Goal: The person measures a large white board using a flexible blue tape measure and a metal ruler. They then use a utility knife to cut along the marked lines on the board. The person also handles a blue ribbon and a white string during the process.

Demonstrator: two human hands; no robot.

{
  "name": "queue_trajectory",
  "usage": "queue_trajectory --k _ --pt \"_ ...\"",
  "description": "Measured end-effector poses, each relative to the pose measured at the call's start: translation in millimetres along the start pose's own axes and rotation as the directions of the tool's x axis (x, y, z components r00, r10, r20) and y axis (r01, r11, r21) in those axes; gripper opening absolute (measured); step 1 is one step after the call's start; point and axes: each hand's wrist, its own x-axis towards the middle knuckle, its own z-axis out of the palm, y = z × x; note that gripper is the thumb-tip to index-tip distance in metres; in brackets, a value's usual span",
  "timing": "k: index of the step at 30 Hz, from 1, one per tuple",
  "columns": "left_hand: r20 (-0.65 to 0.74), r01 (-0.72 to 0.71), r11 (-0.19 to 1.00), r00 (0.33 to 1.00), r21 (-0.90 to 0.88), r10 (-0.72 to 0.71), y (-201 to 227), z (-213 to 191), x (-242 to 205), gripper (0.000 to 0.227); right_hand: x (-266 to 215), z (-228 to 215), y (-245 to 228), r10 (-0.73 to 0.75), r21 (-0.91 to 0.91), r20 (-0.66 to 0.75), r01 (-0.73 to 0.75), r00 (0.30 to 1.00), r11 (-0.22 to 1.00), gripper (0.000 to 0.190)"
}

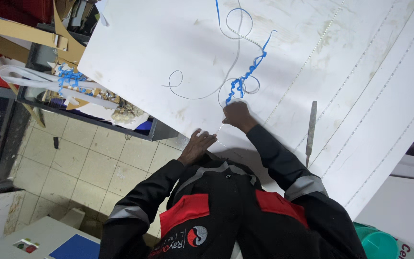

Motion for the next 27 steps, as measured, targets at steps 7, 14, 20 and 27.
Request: queue_trajectory --k 7,14,20,27 --pt "-0.164 0.093 0.987 0.980 -0.134 -0.114 18 -2 -9 0.037 -26 10 -3 0.049 0.008 -0.290 -0.049 0.956 0.999 0.064" --pt "-0.179 0.232 0.972 0.956 -0.026 -0.232 38 8 -17 0.034 -80 63 -36 -0.314 -0.156 -0.582 0.276 0.750 0.948 0.034" --pt "-0.122 0.304 0.953 0.945 -0.006 -0.302 52 -7 -17 0.042 -112 66 -51 -0.273 -0.079 -0.085 0.267 0.958 0.961 0.073" --pt "-0.194 0.270 0.962 0.942 -0.042 -0.273 61 -19 -17 0.038 -118 53 -27 -0.239 -0.072 -0.456 0.232 0.857 0.970 0.075"
